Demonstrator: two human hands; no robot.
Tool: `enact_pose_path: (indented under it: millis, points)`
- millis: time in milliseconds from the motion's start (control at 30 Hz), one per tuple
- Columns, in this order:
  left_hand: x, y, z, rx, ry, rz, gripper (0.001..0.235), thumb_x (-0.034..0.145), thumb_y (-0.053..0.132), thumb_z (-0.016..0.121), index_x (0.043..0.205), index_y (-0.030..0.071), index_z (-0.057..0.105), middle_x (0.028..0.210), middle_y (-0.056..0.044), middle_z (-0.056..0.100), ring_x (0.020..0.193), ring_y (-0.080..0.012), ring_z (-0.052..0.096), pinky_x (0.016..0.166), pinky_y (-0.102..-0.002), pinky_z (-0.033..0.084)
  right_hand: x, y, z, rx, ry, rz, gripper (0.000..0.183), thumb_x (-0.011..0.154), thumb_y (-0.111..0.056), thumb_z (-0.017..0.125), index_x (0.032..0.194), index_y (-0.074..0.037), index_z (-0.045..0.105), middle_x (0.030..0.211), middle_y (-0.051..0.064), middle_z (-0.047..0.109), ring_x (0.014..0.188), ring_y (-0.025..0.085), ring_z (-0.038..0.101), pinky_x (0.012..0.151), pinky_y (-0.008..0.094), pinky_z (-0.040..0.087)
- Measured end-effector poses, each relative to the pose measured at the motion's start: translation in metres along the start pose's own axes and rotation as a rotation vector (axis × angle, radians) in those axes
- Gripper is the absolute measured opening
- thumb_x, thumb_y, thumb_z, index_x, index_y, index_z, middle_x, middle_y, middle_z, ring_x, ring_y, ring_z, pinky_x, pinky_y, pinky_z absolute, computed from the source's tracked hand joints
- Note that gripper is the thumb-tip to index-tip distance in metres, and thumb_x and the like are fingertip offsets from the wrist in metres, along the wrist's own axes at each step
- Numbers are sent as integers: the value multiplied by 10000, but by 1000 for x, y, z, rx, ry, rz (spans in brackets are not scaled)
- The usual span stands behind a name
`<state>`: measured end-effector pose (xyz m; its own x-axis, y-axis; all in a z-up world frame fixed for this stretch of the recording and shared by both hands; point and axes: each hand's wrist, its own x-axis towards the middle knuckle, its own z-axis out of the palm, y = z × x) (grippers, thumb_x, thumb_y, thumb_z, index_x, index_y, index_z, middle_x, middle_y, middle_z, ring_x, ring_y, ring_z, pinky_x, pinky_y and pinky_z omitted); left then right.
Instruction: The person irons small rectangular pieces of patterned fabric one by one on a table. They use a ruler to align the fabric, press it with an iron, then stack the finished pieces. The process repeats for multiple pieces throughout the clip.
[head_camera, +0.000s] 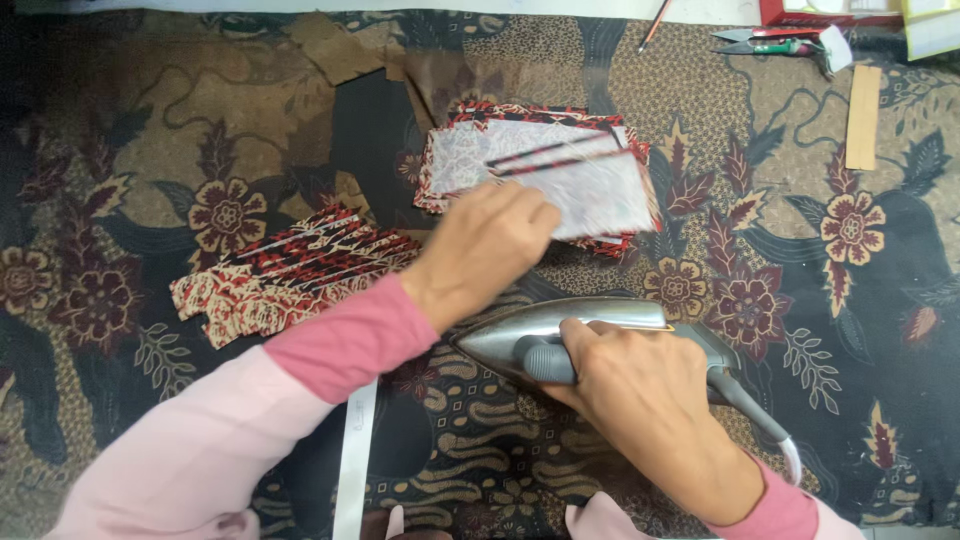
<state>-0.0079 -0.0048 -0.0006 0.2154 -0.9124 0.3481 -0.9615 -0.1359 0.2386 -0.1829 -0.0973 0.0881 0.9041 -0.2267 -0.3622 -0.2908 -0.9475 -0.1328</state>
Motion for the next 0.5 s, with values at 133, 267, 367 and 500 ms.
enact_pose_path:
  millis: [133, 267, 367, 500]
  points:
    - [9, 12, 3, -288, -138, -171, 141, 847, 208, 720, 874, 94, 643, 889, -81, 690, 905, -327, 710, 737, -458, 540, -3, 3, -1, -34, -30, 43, 427, 722, -526, 794, 903, -156, 679, 720, 84, 719, 568, 322, 708, 475, 462, 529]
    - [15, 10, -8, -384, -345, -293, 143, 930, 277, 726, 914, 140, 688, 883, -98, 680, 886, -362, 703, 741, -483, 540, -13, 20, -7, -108, -47, 136, 507, 760, -652, 711, 886, -162, 681, 649, 106, 697, 554, 320, 712, 491, 461, 544]
    - [7, 17, -18, -414, -99, -194, 141, 872, 135, 726, 949, 57, 638, 940, -144, 655, 863, -396, 679, 692, -500, 534, -20, 37, -9, -122, -62, 219, 514, 771, -679, 672, 854, -173, 684, 605, 108, 702, 583, 341, 719, 520, 475, 551]
    - [-9, 36, -25, -408, -214, -208, 158, 841, 49, 685, 982, 26, 618, 953, -164, 647, 898, -396, 675, 728, -496, 543, -32, 57, -7, -124, -105, 316, 540, 738, -703, 682, 890, -186, 707, 640, 123, 715, 612, 357, 724, 549, 471, 560]
